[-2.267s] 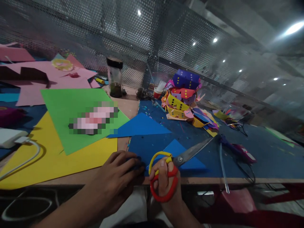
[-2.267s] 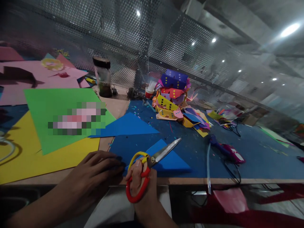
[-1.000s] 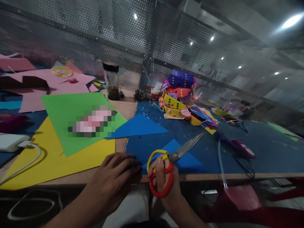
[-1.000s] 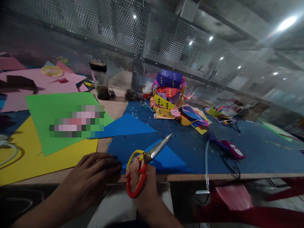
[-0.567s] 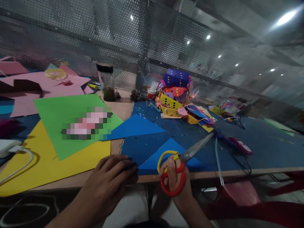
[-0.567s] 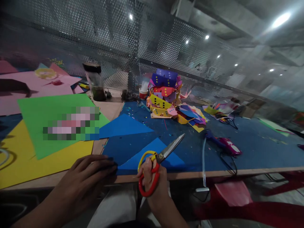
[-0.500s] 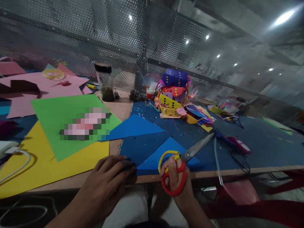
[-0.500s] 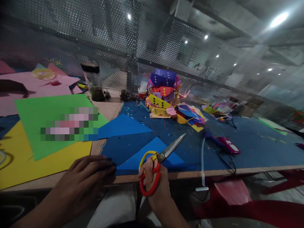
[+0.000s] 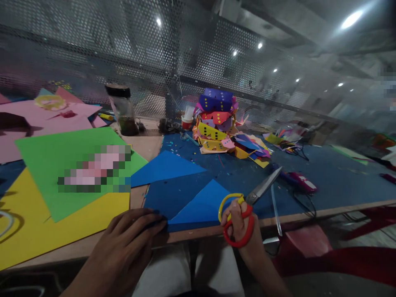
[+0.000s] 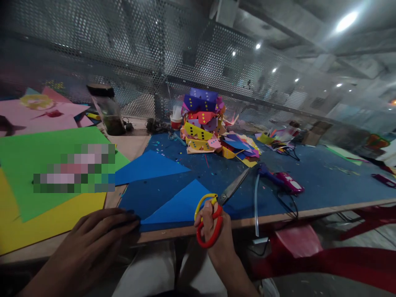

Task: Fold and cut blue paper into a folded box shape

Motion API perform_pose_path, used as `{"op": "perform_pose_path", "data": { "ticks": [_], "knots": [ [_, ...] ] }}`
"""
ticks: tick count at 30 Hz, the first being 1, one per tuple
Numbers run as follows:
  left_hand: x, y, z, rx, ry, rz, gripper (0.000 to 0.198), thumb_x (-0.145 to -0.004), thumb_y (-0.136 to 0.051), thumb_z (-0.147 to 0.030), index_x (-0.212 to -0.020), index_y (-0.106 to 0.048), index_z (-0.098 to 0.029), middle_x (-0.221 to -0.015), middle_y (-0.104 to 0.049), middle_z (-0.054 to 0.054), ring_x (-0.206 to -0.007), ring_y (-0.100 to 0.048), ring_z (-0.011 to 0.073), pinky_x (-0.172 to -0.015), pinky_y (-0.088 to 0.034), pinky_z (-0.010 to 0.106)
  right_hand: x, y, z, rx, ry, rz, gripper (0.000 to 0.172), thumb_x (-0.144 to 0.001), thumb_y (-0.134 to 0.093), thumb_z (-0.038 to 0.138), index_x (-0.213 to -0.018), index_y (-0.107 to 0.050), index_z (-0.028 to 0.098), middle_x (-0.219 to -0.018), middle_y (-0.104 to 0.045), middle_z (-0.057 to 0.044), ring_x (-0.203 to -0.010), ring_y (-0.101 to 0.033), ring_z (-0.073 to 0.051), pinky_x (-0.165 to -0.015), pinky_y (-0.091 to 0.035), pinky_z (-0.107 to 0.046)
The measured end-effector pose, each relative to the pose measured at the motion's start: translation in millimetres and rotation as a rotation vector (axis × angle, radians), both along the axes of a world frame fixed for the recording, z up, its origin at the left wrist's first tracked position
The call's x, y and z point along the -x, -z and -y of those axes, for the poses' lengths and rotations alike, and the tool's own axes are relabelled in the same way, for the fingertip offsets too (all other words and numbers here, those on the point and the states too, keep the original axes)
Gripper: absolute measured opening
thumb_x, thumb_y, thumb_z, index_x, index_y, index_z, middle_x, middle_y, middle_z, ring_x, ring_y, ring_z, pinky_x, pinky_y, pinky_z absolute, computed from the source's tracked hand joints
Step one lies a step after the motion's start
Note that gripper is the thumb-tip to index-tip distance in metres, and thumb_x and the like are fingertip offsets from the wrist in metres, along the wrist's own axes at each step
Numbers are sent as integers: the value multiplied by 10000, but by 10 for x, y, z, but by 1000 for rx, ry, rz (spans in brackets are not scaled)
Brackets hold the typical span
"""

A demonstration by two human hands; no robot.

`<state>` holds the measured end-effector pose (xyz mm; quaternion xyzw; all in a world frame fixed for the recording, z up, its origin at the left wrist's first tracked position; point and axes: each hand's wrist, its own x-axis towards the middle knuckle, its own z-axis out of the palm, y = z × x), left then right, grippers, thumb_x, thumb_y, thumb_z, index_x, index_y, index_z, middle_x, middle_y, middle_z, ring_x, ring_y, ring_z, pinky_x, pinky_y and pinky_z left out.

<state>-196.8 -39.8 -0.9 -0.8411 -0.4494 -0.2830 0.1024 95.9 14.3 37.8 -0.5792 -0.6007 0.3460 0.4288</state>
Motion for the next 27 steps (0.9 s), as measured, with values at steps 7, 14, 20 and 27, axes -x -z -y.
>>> {"op": "perform_pose_path", "data": {
  "ticks": [7,14,20,27],
  "knots": [
    [-1,73,3,4,-35,27,329,-930,-577,-247,-1251,-642,-288,-1194,-722,19,-1167,-586,262,-972,-436,426,-582,-76,-48,-70,119,222,522,-1001,-433,595,-643,-539,230,-544,-590,0,-468,-557,-157,-528,-447,-275],
    [-244,-24,-79,-70,-70,123,268,-957,-574,-289,-1216,-620,-234,-1119,-737,54,-1133,-601,280,-967,-432,442,-1145,-413,-270,33,94,761,276,-887,-635,544,-880,-621,269,-761,-749,-28,-705,-716,-244,-587,-396,-285],
    [-607,-11,-219,-29,55,46,293,-1011,-525,-240,-1289,-618,-254,-1225,-718,37,-1129,-616,231,-933,-456,378,-1187,-557,-694,22,-21,1060,346,-897,-643,519,-1058,-687,215,-912,-776,-93,-840,-730,-282,-634,-387,-295],
    [-655,194,-319,23,43,50,250,-1026,-537,-300,-1250,-645,-280,-1176,-727,38,-1040,-644,228,-868,-491,371,-1009,-478,-1288,-89,-193,1113,373,-950,-610,442,-1183,-702,167,-1147,-756,-127,-1054,-702,-286,-789,-459,-291]
  ]
}}
